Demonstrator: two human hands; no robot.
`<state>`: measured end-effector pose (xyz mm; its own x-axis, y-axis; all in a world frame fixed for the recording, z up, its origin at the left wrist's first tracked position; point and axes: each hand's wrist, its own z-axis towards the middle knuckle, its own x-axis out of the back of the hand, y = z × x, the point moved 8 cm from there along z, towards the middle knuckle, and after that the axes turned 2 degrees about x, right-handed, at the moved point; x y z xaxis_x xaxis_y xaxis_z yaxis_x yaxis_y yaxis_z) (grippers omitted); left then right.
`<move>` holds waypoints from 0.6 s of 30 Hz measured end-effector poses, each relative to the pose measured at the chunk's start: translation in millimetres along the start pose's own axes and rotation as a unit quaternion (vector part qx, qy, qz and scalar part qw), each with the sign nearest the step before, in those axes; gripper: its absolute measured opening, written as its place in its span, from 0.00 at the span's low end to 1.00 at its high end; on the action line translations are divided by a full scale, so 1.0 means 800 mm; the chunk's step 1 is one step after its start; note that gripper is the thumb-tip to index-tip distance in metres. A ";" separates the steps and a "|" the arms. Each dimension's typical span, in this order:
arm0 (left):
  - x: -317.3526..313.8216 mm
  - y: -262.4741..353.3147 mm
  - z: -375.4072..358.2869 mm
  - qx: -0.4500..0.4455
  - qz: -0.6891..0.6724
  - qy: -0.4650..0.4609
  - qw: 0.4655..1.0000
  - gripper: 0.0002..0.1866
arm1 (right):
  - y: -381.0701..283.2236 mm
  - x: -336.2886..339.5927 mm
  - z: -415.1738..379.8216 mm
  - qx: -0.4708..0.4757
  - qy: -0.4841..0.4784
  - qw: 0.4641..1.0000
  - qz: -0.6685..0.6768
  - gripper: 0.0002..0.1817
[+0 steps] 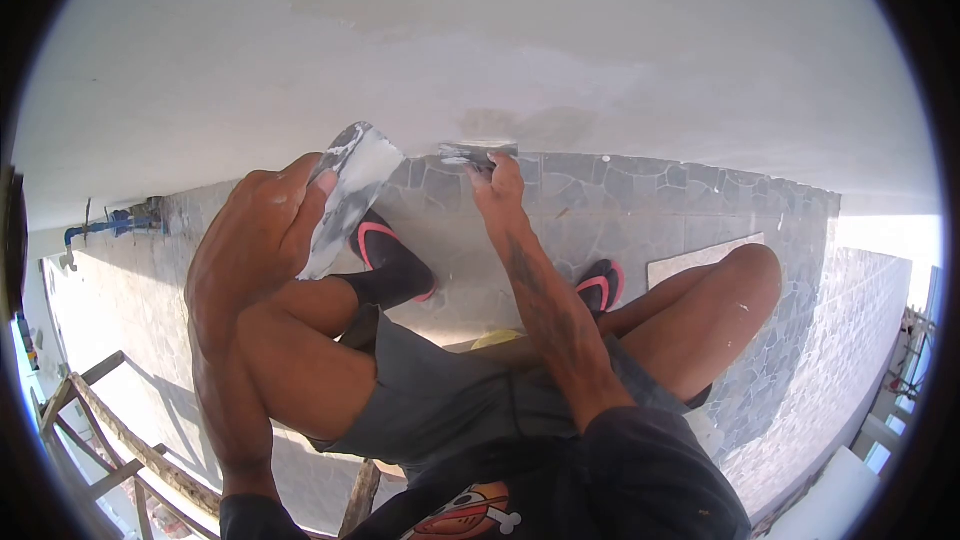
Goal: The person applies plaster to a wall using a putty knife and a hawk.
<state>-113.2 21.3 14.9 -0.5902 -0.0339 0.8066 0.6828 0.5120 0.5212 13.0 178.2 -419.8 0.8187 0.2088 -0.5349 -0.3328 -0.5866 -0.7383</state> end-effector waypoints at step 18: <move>-0.004 -0.011 -0.020 -0.022 0.025 0.031 0.999 0.15 | -0.239 -0.161 -0.138 -0.080 0.036 0.970 0.226 0.24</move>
<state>-110.4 2.9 11.8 -0.5278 -0.0618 0.8471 0.7301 0.4765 0.4897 23.1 177.3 -164.5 0.6393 -0.1496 -0.7543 -0.5925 -0.7211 -0.3592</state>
